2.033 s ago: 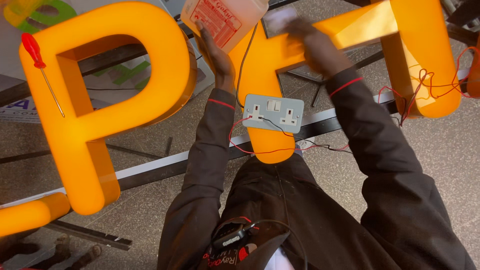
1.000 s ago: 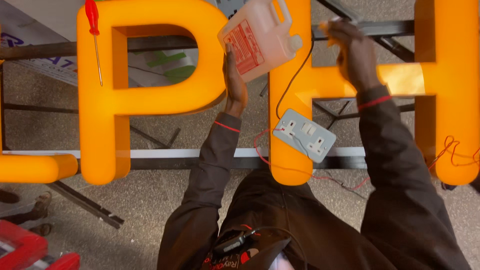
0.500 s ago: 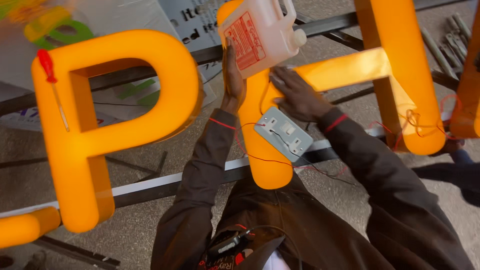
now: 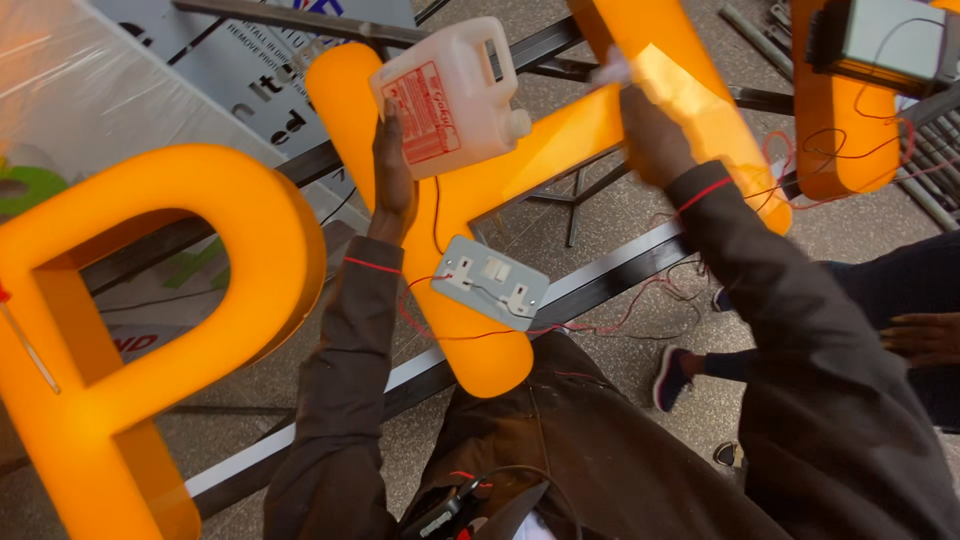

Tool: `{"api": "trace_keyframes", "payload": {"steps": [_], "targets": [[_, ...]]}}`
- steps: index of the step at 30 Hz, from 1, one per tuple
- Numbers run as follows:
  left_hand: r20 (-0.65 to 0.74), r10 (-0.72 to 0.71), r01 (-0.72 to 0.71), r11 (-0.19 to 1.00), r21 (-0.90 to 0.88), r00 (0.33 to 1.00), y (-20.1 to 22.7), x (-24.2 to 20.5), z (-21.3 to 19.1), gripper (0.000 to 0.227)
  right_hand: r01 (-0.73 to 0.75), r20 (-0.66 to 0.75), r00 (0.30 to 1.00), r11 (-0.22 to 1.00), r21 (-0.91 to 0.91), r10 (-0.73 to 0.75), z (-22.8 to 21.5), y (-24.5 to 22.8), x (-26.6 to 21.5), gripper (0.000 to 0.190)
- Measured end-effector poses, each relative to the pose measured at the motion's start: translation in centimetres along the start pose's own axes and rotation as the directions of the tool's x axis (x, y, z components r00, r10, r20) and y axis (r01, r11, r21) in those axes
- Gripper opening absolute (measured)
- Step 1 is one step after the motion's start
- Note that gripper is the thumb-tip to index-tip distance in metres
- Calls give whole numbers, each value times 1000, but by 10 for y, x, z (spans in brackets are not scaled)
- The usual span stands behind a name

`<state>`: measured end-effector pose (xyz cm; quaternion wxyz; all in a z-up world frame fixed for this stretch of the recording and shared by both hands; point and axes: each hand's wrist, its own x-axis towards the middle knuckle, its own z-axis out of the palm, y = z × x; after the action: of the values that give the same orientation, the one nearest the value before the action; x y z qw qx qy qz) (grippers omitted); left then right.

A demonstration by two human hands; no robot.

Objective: The person pours a liquid from a white plastic container onto a cloth and wipes the surface of large orange letters mounted on a metal frame. The person moves along the letters, cleaning different sections while holding the container in one hand and the cloth in the other.

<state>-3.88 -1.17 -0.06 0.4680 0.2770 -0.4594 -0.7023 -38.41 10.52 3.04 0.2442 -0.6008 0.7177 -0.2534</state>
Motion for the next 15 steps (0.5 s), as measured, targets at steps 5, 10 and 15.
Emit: {"api": "trace_keyframes", "payload": {"steps": [5, 10, 15], "targets": [[0, -97, 96, 983, 158, 995, 14, 22, 21, 77, 521, 422, 830, 777, -352, -365, 3, 39, 0, 116], [-47, -95, 100, 988, 116, 994, 33, 17, 50, 77, 248, 140, 964, 579, -777, -226, -121, 120, 30, 80], [-33, -102, 103, 994, 44, 994, 8, 32, 61, 76, 238, 246, 957, 895, -377, -150, -40, 131, -12, 82]]}}
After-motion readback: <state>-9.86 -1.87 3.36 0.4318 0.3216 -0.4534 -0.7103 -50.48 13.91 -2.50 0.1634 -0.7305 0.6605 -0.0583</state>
